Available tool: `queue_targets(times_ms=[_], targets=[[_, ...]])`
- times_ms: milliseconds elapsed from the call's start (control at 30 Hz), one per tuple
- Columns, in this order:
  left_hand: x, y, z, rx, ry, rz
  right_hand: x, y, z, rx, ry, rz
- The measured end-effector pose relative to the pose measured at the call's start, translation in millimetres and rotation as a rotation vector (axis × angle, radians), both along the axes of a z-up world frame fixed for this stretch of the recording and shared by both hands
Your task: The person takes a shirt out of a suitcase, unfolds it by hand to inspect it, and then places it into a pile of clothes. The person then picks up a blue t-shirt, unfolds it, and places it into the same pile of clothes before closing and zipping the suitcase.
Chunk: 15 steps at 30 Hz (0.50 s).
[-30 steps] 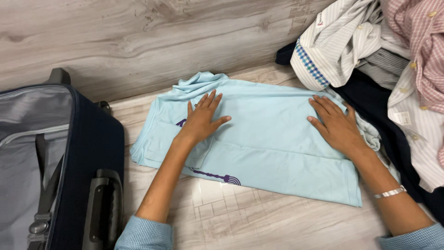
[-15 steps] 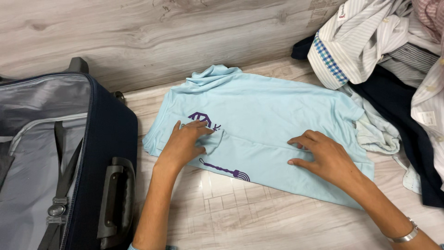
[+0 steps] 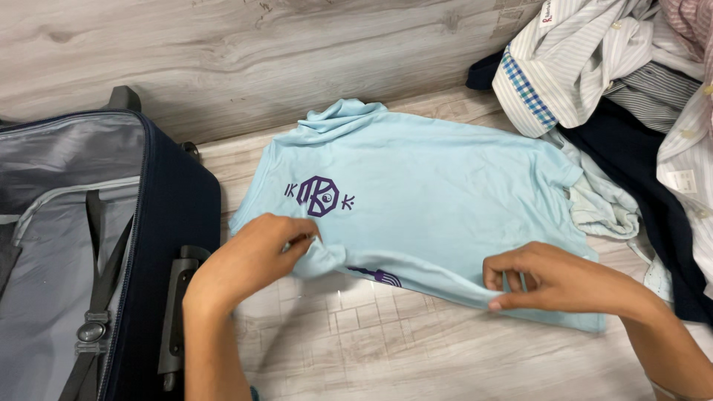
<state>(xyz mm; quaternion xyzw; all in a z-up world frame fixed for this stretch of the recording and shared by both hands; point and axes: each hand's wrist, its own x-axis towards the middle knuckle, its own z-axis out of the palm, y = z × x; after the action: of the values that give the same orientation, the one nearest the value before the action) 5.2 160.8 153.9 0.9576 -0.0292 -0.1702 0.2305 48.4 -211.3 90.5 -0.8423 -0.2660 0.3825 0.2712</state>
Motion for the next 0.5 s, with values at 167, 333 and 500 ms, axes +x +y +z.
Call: queue_targets(times_ms=[167,333,500], targets=[[-20,0,31,0.043,0.286,-0.033,-19,13,12,0.03,0.334,0.412],[-32,13,20,-0.205,0.049,-0.114,-20,34,8,0.09,0.229,0.361],[-16,3,-6,-0.006,-0.062,0.064,-7,53,-9,0.077,-0.166,0.08]])
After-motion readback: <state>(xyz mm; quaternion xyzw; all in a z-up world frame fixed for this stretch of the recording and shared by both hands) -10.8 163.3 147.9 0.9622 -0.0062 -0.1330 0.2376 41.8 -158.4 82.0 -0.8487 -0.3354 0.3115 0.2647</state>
